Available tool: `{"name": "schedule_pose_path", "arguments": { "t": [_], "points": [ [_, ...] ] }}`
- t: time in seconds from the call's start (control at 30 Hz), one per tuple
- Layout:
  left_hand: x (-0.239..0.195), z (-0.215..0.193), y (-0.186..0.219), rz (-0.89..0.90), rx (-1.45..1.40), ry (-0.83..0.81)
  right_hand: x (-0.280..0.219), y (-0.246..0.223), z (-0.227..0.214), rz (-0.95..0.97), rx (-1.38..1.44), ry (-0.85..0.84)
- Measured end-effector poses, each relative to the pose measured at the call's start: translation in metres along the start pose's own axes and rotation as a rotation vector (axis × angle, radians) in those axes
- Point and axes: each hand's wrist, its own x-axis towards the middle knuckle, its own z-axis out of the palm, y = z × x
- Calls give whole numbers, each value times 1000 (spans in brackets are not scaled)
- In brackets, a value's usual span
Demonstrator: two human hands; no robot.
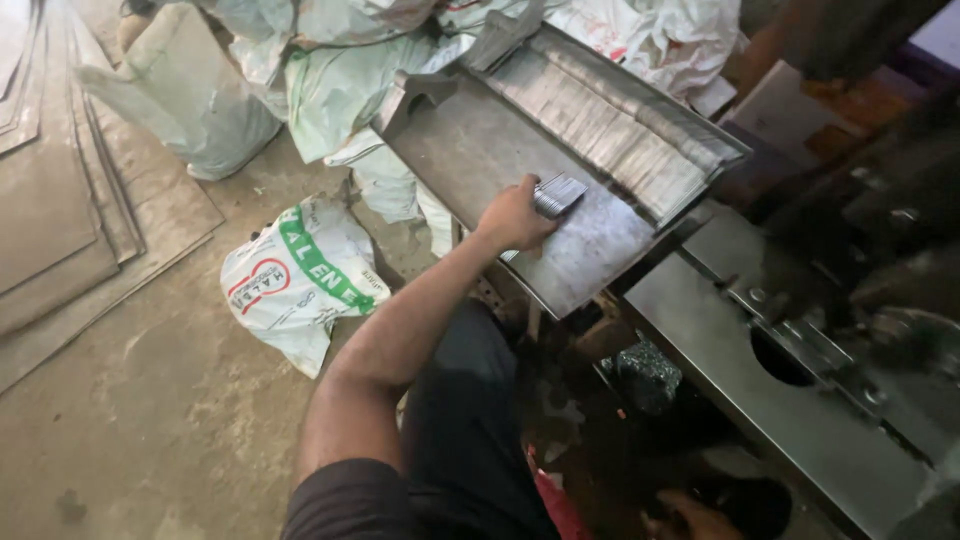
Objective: The recorder is picking up small metal components and feeding them into a stamping or punching machine.
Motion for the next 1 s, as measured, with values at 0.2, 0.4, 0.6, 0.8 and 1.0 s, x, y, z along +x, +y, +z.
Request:
{"name": "schedule_pose_path", "arguments": {
  "t": [0.2, 0.4, 0.6, 0.8, 1.0],
  "points": [
    [-14, -16, 17, -33, -187, -99, -29, -63, -38, -85, -16, 228],
    [-22, -15, 19, -65, -465, -46, -27, -65, -51, -55, 11, 34],
    [-41, -12, 50, -71, -719, 29, -61, -116, -72, -45, 29, 144],
    [-55, 42, 87, 406, -546, 162, -80, -153, -88, 52, -72, 88],
    [-78, 83, 176, 31, -176, -129, -95, -181, -101, 63, -39, 84]
  ]
}}
